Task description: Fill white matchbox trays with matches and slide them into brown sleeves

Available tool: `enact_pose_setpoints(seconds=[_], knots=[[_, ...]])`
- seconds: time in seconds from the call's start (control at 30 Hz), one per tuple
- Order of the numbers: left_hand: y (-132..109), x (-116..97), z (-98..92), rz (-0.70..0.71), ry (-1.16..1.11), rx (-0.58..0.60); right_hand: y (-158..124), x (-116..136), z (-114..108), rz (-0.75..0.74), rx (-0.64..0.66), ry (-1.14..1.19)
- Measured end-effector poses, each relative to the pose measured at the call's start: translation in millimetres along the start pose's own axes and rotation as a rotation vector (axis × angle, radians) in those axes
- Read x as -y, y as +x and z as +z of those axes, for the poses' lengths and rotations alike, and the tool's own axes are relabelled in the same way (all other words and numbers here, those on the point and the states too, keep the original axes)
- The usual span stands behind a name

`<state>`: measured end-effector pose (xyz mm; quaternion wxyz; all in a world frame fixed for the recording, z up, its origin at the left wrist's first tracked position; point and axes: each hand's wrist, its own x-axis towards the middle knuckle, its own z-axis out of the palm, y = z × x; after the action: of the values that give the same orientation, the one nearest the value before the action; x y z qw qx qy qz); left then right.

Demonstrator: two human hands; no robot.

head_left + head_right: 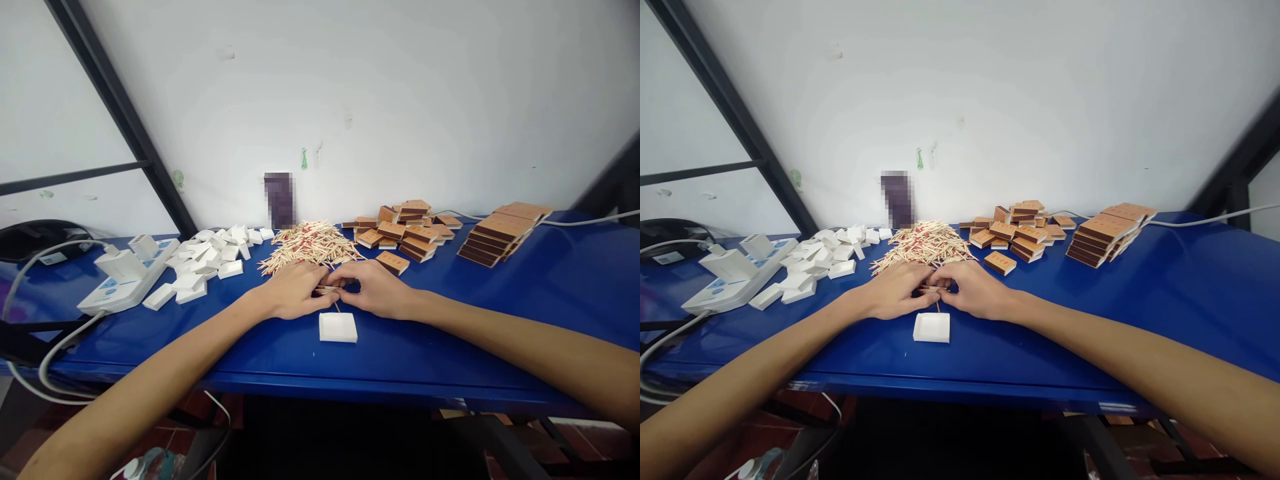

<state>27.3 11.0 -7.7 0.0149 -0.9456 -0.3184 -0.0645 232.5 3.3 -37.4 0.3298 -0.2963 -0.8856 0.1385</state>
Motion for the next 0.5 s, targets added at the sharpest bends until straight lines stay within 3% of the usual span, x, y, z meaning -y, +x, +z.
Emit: enact_pose_setpoints(seconds=[0.3,0.5], knots=[[1.8,-2.9,-1.0,-0.040,-0.078,0.017,-1.5,-8.2,-4.7,-0.171,0.114,-0.083],[2.5,3.4,0.3,-0.031,-0.132,0.010,-0.7,-9.3,-9.2,-0.181,0.192,-0.064]])
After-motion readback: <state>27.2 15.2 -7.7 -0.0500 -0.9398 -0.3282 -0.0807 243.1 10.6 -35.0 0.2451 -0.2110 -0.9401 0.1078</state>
